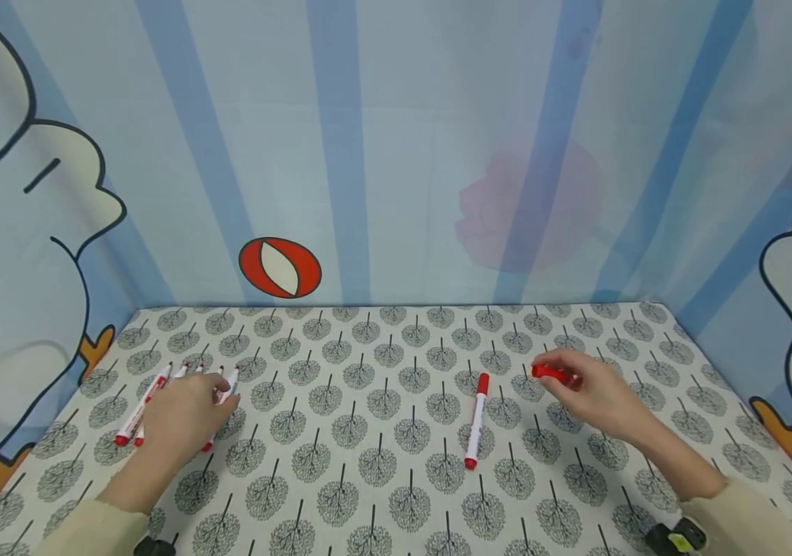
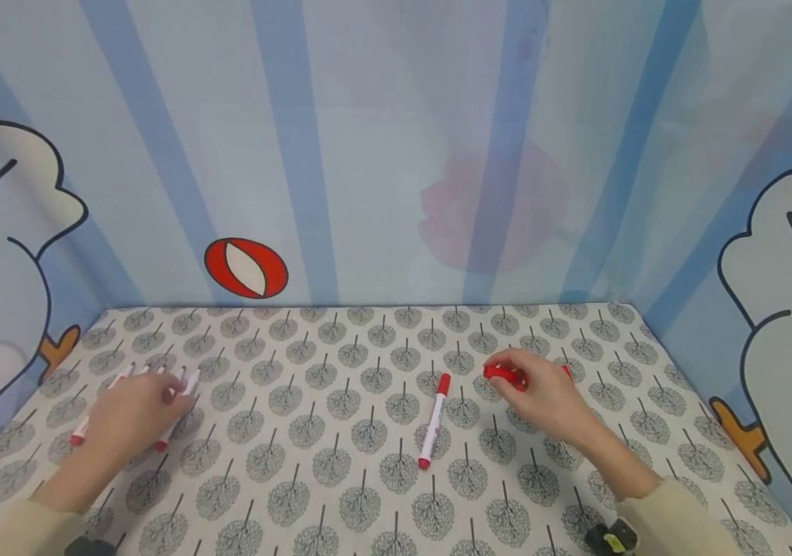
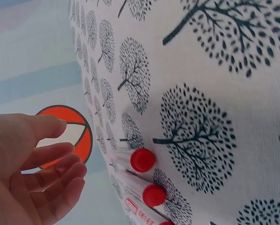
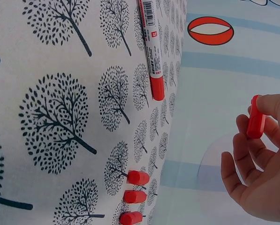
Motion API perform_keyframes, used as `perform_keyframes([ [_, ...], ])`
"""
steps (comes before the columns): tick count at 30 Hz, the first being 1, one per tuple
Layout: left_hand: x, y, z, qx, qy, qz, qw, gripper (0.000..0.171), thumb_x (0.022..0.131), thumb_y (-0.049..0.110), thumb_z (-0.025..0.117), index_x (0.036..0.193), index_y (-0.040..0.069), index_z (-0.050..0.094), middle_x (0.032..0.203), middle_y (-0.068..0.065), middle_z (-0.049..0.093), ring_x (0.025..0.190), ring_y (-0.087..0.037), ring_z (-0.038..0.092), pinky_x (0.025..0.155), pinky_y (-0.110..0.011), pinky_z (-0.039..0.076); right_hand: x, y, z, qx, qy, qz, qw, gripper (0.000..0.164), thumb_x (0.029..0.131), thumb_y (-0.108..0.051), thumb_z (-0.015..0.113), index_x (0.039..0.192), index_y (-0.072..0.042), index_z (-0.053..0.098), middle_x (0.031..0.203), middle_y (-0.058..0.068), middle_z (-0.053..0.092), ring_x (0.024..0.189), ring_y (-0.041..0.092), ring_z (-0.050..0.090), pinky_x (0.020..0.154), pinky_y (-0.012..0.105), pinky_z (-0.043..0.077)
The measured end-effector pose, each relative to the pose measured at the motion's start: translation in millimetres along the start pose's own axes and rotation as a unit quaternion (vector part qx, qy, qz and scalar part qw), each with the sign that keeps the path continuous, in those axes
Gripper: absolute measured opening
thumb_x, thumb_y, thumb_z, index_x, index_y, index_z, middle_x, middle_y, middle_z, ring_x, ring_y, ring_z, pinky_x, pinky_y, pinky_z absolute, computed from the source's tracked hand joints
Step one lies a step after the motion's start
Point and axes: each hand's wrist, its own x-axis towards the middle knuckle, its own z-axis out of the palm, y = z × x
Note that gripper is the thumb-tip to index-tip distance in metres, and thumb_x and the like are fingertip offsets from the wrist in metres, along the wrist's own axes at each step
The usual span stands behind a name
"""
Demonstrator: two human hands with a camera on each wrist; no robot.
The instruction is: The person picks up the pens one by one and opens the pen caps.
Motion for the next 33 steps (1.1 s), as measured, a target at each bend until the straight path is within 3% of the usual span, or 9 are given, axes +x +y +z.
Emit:
perform_keyframes([
  [5, -0.1, 8.7, 0.3, -0.019, -0.004, 0.008, 0.9998, 0.028, 0.082, 0.026, 0.064, 0.101, 0.005, 0.067, 0.090, -0.014, 0.067, 0.043, -0.011, 0.045, 0.036, -0.026, 0.036, 0.3, 5.7, -3.1, -0.013, 0.018, 0.010, 1.000, 0.022, 0.086, -0.008, 0.062, 0.108, -0.010, 0.062, 0.084, 0.000, 0.063, 0.065, 0.007, 0.055, 0.053, 0.022, 0.046],
  [10, 0.9, 18.9, 5.6, -0.035, 0.026, 0.037, 0.9983, 0.025, 0.081, 0.025, 0.066, 0.096, 0.006, 0.069, 0.089, -0.011, 0.069, 0.048, -0.010, 0.047, 0.038, -0.025, 0.035, 0.4, 14.1, -7.3, -0.022, 0.037, 0.017, 0.999, 0.024, 0.087, -0.011, 0.061, 0.110, -0.007, 0.060, 0.086, 0.004, 0.065, 0.067, 0.009, 0.057, 0.049, 0.023, 0.045],
  [15, 2.0, 30.6, 12.7, -0.039, 0.059, 0.068, 0.9952, 0.022, 0.079, 0.025, 0.068, 0.092, 0.008, 0.070, 0.088, -0.008, 0.070, 0.047, -0.009, 0.046, 0.038, -0.025, 0.033, 1.1, 22.4, -12.3, -0.030, 0.028, 0.045, 0.998, 0.029, 0.090, -0.018, 0.058, 0.116, -0.007, 0.056, 0.087, 0.006, 0.064, 0.066, 0.012, 0.056, 0.046, 0.024, 0.043],
  [20, 3.2, 45.1, 20.0, -0.048, 0.059, 0.087, 0.9933, 0.020, 0.079, 0.025, 0.069, 0.092, 0.011, 0.071, 0.094, -0.008, 0.069, 0.045, -0.008, 0.041, 0.036, -0.024, 0.031, 2.3, 31.9, -16.4, -0.049, 0.041, 0.058, 0.996, 0.029, 0.092, -0.022, 0.055, 0.115, -0.006, 0.056, 0.096, 0.011, 0.065, 0.072, 0.016, 0.057, 0.048, 0.024, 0.043],
  [27, 3.2, 61.1, 28.5, -0.031, 0.071, 0.123, 0.9894, 0.017, 0.076, 0.024, 0.071, 0.089, 0.013, 0.071, 0.086, -0.004, 0.068, 0.044, -0.007, 0.039, 0.035, -0.024, 0.030, 1.1, 47.4, -21.8, -0.064, 0.061, 0.063, 0.994, 0.028, 0.091, -0.020, 0.056, 0.112, -0.001, 0.058, 0.092, 0.012, 0.060, 0.068, 0.015, 0.051, 0.046, 0.026, 0.040],
  [33, 1.6, 68.3, 34.2, -0.038, 0.053, 0.133, 0.9889, 0.018, 0.076, 0.026, 0.071, 0.090, 0.014, 0.071, 0.093, -0.003, 0.068, 0.056, -0.009, 0.054, 0.040, -0.021, 0.036, -0.3, 59.9, -27.9, -0.078, 0.037, 0.079, 0.993, 0.027, 0.090, -0.017, 0.055, 0.110, 0.002, 0.058, 0.090, 0.014, 0.060, 0.064, 0.015, 0.053, 0.045, 0.028, 0.039],
])
